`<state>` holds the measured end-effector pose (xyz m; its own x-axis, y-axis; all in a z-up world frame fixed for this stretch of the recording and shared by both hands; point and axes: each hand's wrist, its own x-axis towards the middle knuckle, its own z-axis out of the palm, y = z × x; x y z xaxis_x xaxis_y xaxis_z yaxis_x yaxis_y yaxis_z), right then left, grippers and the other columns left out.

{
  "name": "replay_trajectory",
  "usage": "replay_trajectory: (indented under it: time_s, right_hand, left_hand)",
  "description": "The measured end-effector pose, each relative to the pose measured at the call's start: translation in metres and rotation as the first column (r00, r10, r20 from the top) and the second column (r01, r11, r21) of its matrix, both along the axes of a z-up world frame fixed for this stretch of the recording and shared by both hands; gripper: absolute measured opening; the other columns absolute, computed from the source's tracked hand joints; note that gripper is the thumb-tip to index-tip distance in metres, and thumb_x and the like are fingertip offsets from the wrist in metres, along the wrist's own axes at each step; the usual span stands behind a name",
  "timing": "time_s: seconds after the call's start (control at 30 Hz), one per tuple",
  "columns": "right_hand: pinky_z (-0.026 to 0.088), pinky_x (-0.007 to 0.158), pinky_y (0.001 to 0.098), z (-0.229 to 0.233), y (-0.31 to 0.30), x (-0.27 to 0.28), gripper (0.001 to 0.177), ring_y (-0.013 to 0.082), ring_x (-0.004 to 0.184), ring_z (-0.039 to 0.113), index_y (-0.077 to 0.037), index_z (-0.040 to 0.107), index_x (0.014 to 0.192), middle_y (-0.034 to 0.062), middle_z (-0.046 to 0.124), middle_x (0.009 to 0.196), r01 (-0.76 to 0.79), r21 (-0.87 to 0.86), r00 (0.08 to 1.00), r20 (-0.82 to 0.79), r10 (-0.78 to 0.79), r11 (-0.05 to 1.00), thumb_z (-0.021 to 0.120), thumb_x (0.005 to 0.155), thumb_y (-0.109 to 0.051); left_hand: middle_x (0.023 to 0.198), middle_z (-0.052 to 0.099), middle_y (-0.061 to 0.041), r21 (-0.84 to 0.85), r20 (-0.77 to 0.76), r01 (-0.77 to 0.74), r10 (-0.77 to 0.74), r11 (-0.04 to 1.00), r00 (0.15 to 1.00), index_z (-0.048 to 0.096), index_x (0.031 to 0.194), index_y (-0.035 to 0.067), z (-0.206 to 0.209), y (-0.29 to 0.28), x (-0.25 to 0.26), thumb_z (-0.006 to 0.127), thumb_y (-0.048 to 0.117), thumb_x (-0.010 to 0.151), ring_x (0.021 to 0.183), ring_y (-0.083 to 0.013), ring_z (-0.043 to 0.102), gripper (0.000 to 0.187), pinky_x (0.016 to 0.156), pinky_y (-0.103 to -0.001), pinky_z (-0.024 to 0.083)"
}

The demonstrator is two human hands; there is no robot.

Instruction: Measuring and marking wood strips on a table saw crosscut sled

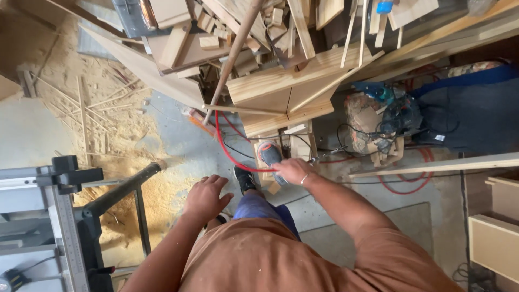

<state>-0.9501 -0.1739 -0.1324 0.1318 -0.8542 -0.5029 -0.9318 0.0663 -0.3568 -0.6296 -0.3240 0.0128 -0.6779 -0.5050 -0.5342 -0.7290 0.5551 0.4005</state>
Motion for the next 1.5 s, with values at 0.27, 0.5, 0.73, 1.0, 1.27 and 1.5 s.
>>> replay_trajectory:
  time_s: [0.27, 0.5, 0.73, 1.0, 1.27, 1.5]
  right_hand:
    - [0.061, 0.087, 0.0418, -0.123, 0.076, 0.001, 0.032, 0.0258, 0.100, 0.071, -0.032, 0.067, 0.103, 0.0032, 0.070, 0.095, -0.077, 0.185, 0.991, -0.096, 0.096, 0.980, 0.049, 0.094, -0.057]
    - [0.039, 0.102, 0.0596, -0.185, 0.074, -0.023, 0.042, 0.0324, 0.118, 0.056, -0.026, 0.075, 0.112, 0.0063, 0.067, 0.124, 0.019, 0.406, 0.904, -0.397, 0.157, 0.914, 0.036, 0.098, -0.024]
    - [0.049, 0.097, 0.0553, -0.147, 0.052, -0.019, 0.037, 0.0332, 0.114, 0.066, -0.026, 0.067, 0.130, 0.0078, 0.069, 0.125, 0.075, 0.332, 0.963, -0.268, 0.018, 0.940, 0.048, 0.099, -0.032]
    - [0.046, 0.113, 0.0496, -0.039, -0.039, -0.035, 0.075, 0.0318, 0.135, 0.057, -0.031, 0.041, 0.155, 0.0079, 0.060, 0.146, 0.133, 0.368, 0.991, -0.019, -0.135, 0.920, 0.058, 0.090, -0.064]
    - [0.049, 0.112, 0.0497, -0.057, -0.098, -0.033, 0.070, 0.0316, 0.135, 0.058, -0.028, 0.050, 0.150, 0.0083, 0.059, 0.147, 0.388, 0.313, 0.919, -0.069, -0.387, 0.867, 0.059, 0.091, -0.064]
    - [0.062, 0.074, 0.0323, 0.131, -0.191, -0.046, 0.037, 0.0222, 0.083, 0.070, -0.005, 0.058, 0.110, 0.0106, 0.068, 0.092, 0.842, 0.540, -0.410, 0.652, -0.638, 0.010, 0.047, 0.103, -0.040]
  left_hand:
    - [0.111, 0.070, -0.011, 0.100, 0.029, 0.078, -0.081, 0.992, 0.996, 0.066, 0.129, 0.017, -0.011, 0.008, -0.008, 0.070, 0.046, 0.086, 0.107, -0.0386, 0.069, 0.052, 0.091, -0.049, 0.057]
    - [0.110, 0.070, -0.008, 0.137, 0.124, 0.027, -0.044, 0.990, 0.991, 0.064, 0.132, 0.019, -0.009, 0.010, 0.002, 0.068, 0.047, 0.087, 0.108, -0.0347, 0.070, 0.052, 0.092, -0.047, 0.057]
    - [0.111, 0.070, -0.009, 0.123, 0.142, -0.026, 0.009, 0.992, 0.990, 0.064, 0.132, 0.020, 0.000, 0.011, 0.011, 0.069, 0.046, 0.087, 0.110, -0.0354, 0.070, 0.052, 0.093, -0.047, 0.058]
    - [0.108, 0.071, -0.009, 0.069, 0.067, -0.096, 0.091, 0.993, 0.994, 0.066, 0.130, 0.020, 0.008, 0.009, 0.028, 0.068, 0.050, 0.086, 0.105, -0.0365, 0.070, 0.054, 0.090, -0.047, 0.059]
    - [0.112, 0.071, -0.011, 0.098, 0.044, -0.188, 0.184, 0.977, 0.982, 0.065, 0.131, 0.019, 0.003, 0.020, 0.033, 0.071, 0.045, 0.084, 0.108, -0.0383, 0.069, 0.054, 0.091, -0.049, 0.058]
    - [0.133, 0.066, -0.004, 0.172, 0.187, -0.282, 0.250, 0.944, 0.950, 0.059, 0.138, 0.022, 0.035, 0.018, 0.036, 0.065, 0.049, 0.092, 0.116, -0.0348, 0.065, 0.053, 0.094, -0.051, 0.054]
